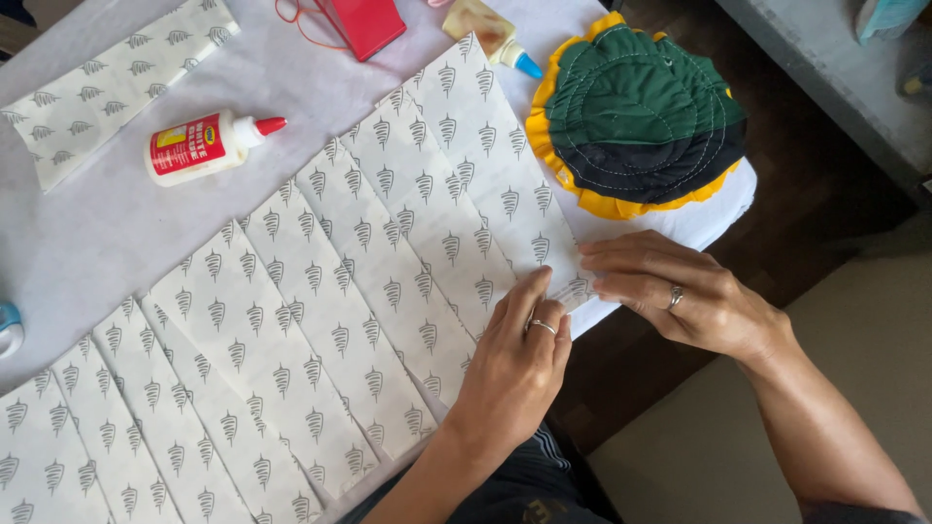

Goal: The person organizes printed paper panels on a table and applies glue to their edges by hand using a bottle of white glue.

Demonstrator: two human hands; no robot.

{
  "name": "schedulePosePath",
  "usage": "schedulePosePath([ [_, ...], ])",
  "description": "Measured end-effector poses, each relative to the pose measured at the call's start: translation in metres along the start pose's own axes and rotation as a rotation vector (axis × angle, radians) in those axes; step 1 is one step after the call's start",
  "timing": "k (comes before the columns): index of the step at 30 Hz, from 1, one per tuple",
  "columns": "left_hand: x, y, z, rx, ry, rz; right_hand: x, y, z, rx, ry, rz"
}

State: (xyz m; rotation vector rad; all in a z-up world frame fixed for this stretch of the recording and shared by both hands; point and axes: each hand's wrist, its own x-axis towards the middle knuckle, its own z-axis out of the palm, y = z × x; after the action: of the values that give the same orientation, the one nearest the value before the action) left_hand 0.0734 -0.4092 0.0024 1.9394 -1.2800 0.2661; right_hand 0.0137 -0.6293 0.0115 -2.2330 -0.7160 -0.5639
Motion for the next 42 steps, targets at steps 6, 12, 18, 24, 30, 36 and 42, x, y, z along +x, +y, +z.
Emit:
schedulePosePath([
  [6,-0.005,-0.003,0.006,0.004,0.055,0.039,0.002,0.001,0.002,-0.049,-0.001,-0.051],
  [12,-0.003,0.009,0.003,-0.011,-0.032,0.061,-0.006,0.003,0.001,-0.052,0.017,-0.014],
  [18,-0.001,0.02,0.014,0.011,0.042,-0.011,-0.016,0.001,0.0,-0.016,0.028,0.045],
  [24,0.0,0.021,0.019,-0.08,0.029,-0.235,-0.006,-0.004,0.004,-0.045,0.051,0.147],
  [30,0.004,0.021,0.02,-0.064,0.0,-0.321,0.003,-0.009,0.003,-0.042,0.049,0.209],
  [36,0.007,0.019,0.019,-0.057,-0.002,-0.34,0.001,-0.016,0.004,-0.048,0.053,0.362],
  [42,0.01,0.018,0.016,-0.204,0.004,-0.457,-0.013,-0.02,0.033,-0.174,0.193,0.534],
])
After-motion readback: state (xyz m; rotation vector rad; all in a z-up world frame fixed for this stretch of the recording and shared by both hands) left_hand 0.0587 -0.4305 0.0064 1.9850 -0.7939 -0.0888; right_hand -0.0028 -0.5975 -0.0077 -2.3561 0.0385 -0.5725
